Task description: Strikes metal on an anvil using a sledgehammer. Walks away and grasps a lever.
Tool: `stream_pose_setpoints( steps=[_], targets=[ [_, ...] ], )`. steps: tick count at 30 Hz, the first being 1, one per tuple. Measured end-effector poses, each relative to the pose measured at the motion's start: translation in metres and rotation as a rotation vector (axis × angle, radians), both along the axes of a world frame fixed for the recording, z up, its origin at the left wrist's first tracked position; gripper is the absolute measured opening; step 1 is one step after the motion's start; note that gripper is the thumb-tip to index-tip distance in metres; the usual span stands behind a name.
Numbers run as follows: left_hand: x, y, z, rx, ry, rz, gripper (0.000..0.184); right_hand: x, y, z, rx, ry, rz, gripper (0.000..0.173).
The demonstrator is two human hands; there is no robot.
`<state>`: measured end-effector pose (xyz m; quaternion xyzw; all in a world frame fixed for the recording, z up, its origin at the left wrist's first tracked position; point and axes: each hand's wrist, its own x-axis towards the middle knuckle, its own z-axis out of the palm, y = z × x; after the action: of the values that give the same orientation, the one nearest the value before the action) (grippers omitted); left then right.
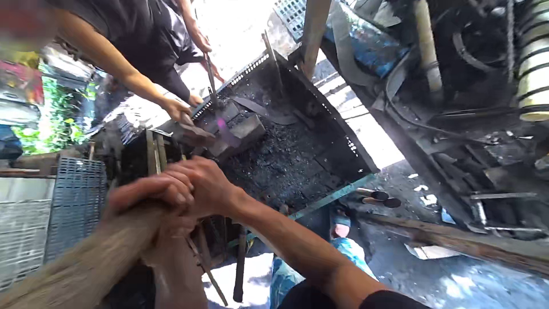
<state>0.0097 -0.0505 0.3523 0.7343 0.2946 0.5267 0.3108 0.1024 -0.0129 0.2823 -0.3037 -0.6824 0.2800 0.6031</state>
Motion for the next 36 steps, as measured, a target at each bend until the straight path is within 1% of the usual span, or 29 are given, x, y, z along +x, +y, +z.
stream_pose_setpoints(
  steps=[1,2,3,4,5,7,8,9,10,11,13,15,17,19,20,21,22,23,24,25,26,27,28,29,30,31,33,35,36],
  targets=[
    [0.003,0.017,0.003,0.026,0.013,-0.009,0.034,0.001,0.019,0.004,0.043,0.004,-0.033,0.046],
    [0.004,0.038,-0.012,0.024,-0.009,-0.041,0.038,0.003,0.035,-0.009,0.029,-0.004,-0.056,0.053],
    [0.003,0.061,-0.048,-0.010,-0.043,-0.074,0.042,0.005,0.045,-0.042,-0.047,-0.019,-0.068,0.055],
    [-0.001,0.077,-0.105,-0.080,-0.084,-0.083,0.044,0.006,0.044,-0.094,-0.202,-0.050,-0.067,0.058],
    [-0.004,0.081,-0.177,-0.208,-0.105,-0.024,0.044,0.004,0.033,-0.160,-0.413,-0.087,-0.049,0.056],
    [-0.008,0.066,-0.313,-0.569,-0.130,0.192,0.028,-0.007,-0.007,-0.282,-0.868,-0.116,0.025,0.039],
    [-0.012,0.058,-0.355,-0.707,-0.136,0.288,0.026,-0.011,-0.023,-0.312,-1.041,-0.138,0.041,0.029],
    [-0.015,0.052,-0.367,-0.786,-0.143,0.308,0.027,-0.007,-0.029,-0.318,-1.130,-0.215,0.062,0.032],
    [-0.014,0.045,-0.351,-0.793,-0.176,0.270,0.027,0.000,-0.030,-0.301,-1.107,-0.294,0.086,0.037],
    [-0.012,0.036,-0.314,-0.729,-0.247,0.209,0.028,0.006,-0.032,-0.271,-1.014,-0.331,0.103,0.040],
    [-0.013,0.007,-0.219,-0.535,-0.335,0.038,0.033,0.009,-0.047,-0.194,-0.748,-0.305,0.111,0.041],
    [-0.014,-0.003,-0.127,-0.296,-0.234,-0.136,0.041,0.006,-0.046,-0.120,-0.461,-0.211,0.049,0.042],
    [-0.010,-0.004,-0.049,-0.098,-0.091,-0.164,0.041,0.001,-0.031,-0.057,-0.169,-0.083,-0.020,0.042],
    [-0.002,0.006,-0.001,0.002,-0.022,-0.096,0.040,0.001,0.001,-0.010,0.042,-0.008,-0.081,0.041],
    [0.002,0.018,0.004,0.017,-0.014,-0.048,0.039,0.002,0.020,-0.001,0.093,0.018,-0.103,0.044],
    [0.003,0.035,-0.007,0.014,-0.007,-0.024,0.041,0.003,0.038,-0.007,0.104,0.039,-0.117,0.045],
    [0.003,0.055,-0.038,-0.021,-0.039,-0.047,0.043,0.002,0.050,-0.034,0.051,0.038,-0.122,0.045],
    [-0.003,0.071,-0.090,-0.116,-0.085,-0.081,0.042,0.002,0.050,-0.080,-0.084,0.000,-0.116,0.046],
    [-0.009,0.079,-0.160,-0.231,-0.127,-0.057,0.042,0.000,0.037,-0.141,-0.304,-0.047,-0.079,0.048],
    [-0.014,0.079,-0.236,-0.372,-0.142,0.011,0.040,-0.003,0.018,-0.206,-0.572,-0.077,-0.023,0.046],
    [-0.017,0.073,-0.303,-0.528,-0.144,0.110,0.031,-0.007,-0.002,-0.264,-0.832,-0.087,0.040,0.036],
    [-0.020,0.065,-0.351,-0.669,-0.112,0.212,0.026,-0.013,-0.017,-0.303,-1.042,-0.077,0.090,0.024],
    [-0.019,0.060,-0.368,-0.784,-0.074,0.287,0.027,-0.013,-0.022,-0.320,-1.155,-0.094,0.135,0.023],
    [-0.013,0.059,-0.356,-0.832,-0.033,0.327,0.028,-0.007,-0.020,-0.316,-1.140,-0.121,0.153,0.027],
    [-0.007,0.053,-0.323,-0.791,-0.036,0.320,0.028,-0.003,-0.021,-0.295,-1.056,-0.123,0.156,0.030],
    [-0.006,0.035,-0.280,-0.714,-0.056,0.291,0.031,-0.004,-0.033,-0.263,-0.960,-0.094,0.153,0.034],
    [-0.001,0.014,-0.191,-0.502,-0.096,0.201,0.048,-0.001,-0.041,-0.188,-0.740,-0.007,0.126,0.046],
    [0.006,0.003,-0.115,-0.314,-0.088,0.031,0.045,0.003,-0.038,-0.121,-0.506,-0.002,0.117,0.058],
    [0.011,0.005,-0.082,-0.231,-0.056,-0.055,0.039,0.006,-0.030,-0.092,-0.395,0.004,0.104,0.055]
  ],
)
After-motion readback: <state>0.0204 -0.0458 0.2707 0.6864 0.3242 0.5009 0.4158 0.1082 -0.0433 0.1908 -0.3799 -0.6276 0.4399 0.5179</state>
